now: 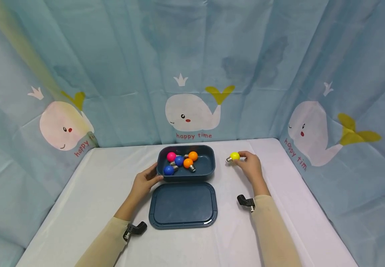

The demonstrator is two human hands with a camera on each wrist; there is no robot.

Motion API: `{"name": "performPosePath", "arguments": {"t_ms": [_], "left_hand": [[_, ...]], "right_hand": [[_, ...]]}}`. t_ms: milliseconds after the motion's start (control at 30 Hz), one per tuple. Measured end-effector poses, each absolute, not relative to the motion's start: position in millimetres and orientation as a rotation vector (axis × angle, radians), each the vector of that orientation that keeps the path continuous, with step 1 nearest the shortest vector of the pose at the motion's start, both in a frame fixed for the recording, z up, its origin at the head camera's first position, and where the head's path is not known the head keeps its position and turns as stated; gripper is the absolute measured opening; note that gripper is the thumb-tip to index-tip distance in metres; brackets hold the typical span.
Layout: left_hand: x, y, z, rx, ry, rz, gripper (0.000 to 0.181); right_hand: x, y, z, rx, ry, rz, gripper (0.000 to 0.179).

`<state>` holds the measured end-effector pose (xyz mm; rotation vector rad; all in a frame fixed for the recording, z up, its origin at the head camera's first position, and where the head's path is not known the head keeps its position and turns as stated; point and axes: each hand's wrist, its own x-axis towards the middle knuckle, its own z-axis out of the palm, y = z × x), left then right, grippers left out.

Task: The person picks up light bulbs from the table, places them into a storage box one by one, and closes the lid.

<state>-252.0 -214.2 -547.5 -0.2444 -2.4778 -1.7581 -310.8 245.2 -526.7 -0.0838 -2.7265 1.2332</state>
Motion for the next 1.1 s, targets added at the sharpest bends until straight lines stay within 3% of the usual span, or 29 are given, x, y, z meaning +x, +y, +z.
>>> {"name": "performPosePath", "arguments": {"t_ms": [600,933,1100], "left_hand": [[-250.6,-212.5,-546.0,-0.247,-2.483,-1.733,0.071],[-229.1,-206.4,-514.1,-0.295,-2.489,-1.724,0.069],[-238.7,-207.8,-526.8,-0.249,-2.489,-1.741,0.07]], "right_hand": [[-284.8,222.5,-487.3,0.069,-2.645,1.151,0.052],[-274.2,199.1,-466.1,0.276,-2.579,1.168,0.047],[-270.4,188.0,-459.3,0.356,-2.562,1.188,0.046]]}}
